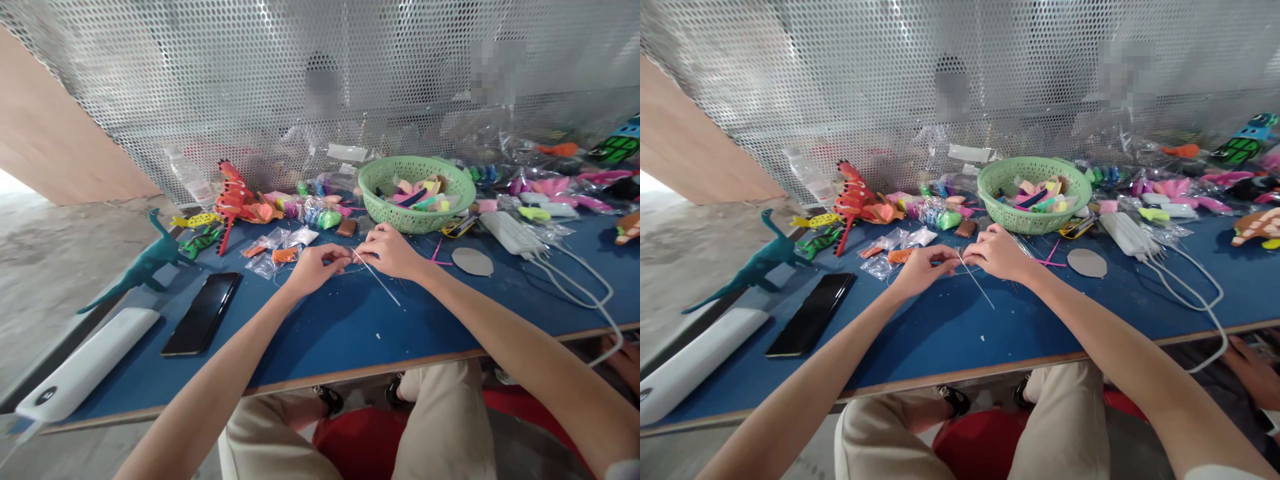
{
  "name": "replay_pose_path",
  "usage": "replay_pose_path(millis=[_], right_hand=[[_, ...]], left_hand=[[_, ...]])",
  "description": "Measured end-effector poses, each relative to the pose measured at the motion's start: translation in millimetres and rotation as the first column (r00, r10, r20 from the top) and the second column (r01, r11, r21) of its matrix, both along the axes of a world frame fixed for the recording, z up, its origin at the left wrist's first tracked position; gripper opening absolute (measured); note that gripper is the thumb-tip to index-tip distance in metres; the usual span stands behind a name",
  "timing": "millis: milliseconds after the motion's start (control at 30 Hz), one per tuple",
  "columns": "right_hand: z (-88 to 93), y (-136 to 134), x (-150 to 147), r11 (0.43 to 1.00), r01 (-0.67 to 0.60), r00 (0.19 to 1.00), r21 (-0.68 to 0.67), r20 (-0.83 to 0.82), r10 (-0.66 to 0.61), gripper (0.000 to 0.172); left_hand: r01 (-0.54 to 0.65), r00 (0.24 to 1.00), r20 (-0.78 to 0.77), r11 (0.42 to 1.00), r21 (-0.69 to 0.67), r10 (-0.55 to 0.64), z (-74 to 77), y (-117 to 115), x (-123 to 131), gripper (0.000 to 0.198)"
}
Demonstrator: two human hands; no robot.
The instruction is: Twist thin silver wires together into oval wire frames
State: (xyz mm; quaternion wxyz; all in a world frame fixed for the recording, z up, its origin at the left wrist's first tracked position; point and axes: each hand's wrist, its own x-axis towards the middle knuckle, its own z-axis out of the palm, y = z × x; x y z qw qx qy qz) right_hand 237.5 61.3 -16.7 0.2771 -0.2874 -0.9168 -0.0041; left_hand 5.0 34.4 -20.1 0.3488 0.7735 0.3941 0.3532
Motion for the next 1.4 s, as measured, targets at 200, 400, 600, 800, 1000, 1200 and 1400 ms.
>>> replay_pose_path(millis=[200, 400, 600, 800, 1000, 1200, 1400], right_hand=[[2.9, -1, 2, 1.0, -0.02, 1.0, -0.02, 0.012, 0.02, 0.023], [2.7, 1, 3, 1.0, -0.014, 0.999, -0.002, 0.031, 0.014, 0.023], [-0.6, 2, 1, 0.999, -0.006, 0.999, 0.052, 0.036, 0.004, 0.027], [0.8, 1, 1, 0.991, -0.006, 0.999, 0.136, 0.041, 0.0, 0.028], [3.7, 2, 4, 0.991, -0.014, 0.999, 0.132, 0.03, 0.01, 0.031], [5.2, 2, 6, 0.995, -0.052, 0.999, 0.088, -0.001, 0.052, 0.029], [4.1, 2, 6, 0.995, -0.076, 0.997, 0.057, -0.023, 0.078, 0.025]], left_hand=[[-0.006, 0.997, -0.08, 0.994, 0.107, 0.015, -2.5, 0, 3, 0.022], [-0.056, 0.974, -0.197, 0.964, 0.26, 0.109, -4.6, 0, 5, 0.021], [-0.008, 0.968, -0.232, 0.939, 0.343, 0.093, -1.6, -4, 7, 0.024], [-0.09, 0.977, -0.155, 0.946, 0.313, 0.144, -0.9, -9, 11, 0.02], [-0.088, 0.996, -0.008, 0.994, 0.067, 0.089, -1.2, -8, 12, 0.02], [-0.033, 0.99, 0.137, 0.999, -0.002, 0.033, 1.8, -7, 11, 0.03], [0.011, 0.975, 0.22, 0.992, -0.129, 0.018, 3.8, -7, 9, 0.031]])
